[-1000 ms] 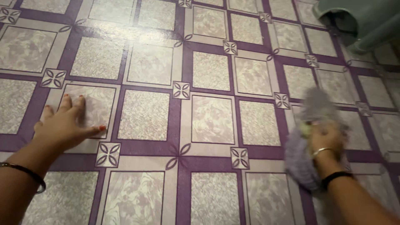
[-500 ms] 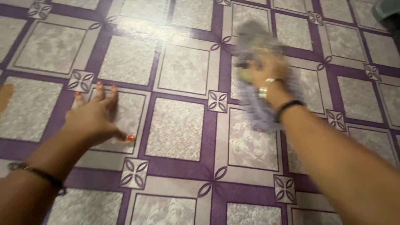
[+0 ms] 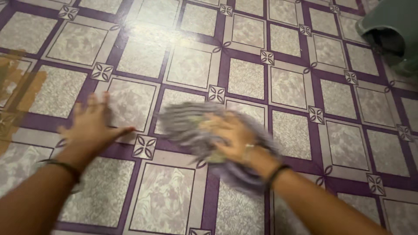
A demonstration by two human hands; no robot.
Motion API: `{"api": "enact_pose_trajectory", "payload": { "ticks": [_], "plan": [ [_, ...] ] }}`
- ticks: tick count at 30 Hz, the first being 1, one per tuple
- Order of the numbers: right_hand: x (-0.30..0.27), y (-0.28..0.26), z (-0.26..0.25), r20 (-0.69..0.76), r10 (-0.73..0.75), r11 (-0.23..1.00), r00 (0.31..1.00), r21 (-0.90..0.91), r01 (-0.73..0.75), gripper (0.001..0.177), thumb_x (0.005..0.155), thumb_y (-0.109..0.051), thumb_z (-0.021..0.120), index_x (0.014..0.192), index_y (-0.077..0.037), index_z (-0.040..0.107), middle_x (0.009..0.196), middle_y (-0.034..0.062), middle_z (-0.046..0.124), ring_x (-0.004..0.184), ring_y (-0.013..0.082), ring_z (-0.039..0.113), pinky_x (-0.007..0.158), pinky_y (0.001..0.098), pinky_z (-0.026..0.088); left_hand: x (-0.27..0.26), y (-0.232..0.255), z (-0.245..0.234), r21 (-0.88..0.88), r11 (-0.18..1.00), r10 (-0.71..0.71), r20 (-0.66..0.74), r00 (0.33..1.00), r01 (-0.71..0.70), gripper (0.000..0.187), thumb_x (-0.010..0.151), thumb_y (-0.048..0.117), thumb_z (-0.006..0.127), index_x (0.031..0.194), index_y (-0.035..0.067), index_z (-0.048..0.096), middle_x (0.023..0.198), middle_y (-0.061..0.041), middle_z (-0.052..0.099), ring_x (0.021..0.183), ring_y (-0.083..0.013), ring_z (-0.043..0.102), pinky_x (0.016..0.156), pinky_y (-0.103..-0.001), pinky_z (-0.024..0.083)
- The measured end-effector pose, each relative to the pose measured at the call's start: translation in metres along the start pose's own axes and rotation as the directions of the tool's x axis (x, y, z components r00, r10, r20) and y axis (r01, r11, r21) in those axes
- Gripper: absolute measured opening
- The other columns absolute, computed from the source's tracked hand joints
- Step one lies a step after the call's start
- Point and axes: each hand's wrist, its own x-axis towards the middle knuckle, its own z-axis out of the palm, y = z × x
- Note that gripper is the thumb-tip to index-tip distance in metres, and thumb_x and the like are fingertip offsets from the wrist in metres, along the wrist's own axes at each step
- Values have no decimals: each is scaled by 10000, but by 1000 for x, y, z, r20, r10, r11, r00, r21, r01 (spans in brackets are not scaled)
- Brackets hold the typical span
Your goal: The person cleans a tiled floor using a purple cloth. They wipe the surface in a repetitive motion, moving around a plastic stool and past stacked grocery bags to reach different areas.
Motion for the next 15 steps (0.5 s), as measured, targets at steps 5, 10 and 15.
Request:
{"api": "enact_pose_trajectory", "payload": {
  "ticks": [5, 10, 15],
  "plan": [
    [-143, 115, -37, -475, 273, 960, 836, 73, -272, 421, 918, -235, 698, 1307, -81, 646, 1363, 151, 651, 1275, 304, 622, 1108, 371, 481, 37, -121, 45, 49, 996, 74, -65, 995, -71, 1440, 512, 851, 770, 1612, 230, 79, 1608, -252, 42, 1504, -455, 27, 1121, -730, 51],
    [-209, 102, -5, -582, 547, 719, 602, -43, -694, 527, 957, -280, 685, 1444, -84, 639, 1477, 225, 585, 1352, 433, 516, 1179, 523, 300, 67, -179, 95, 61, 973, 228, -189, 955, -221, 1562, 431, 879, 784, 1624, 105, 138, 1498, -447, 148, 1497, -534, 42, 1120, -723, -21],
    [-100, -9, 33, -531, 319, 909, 785, -64, -412, 475, 859, -181, 671, 1318, -61, 673, 1354, 109, 665, 1293, 260, 605, 1253, 535, 304, 55, -166, 82, 82, 986, 153, -142, 978, -142, 1504, 441, 813, 834, 1620, 142, 183, 1582, -431, 106, 1481, -551, 161, 1164, -710, -30]
  ]
}}
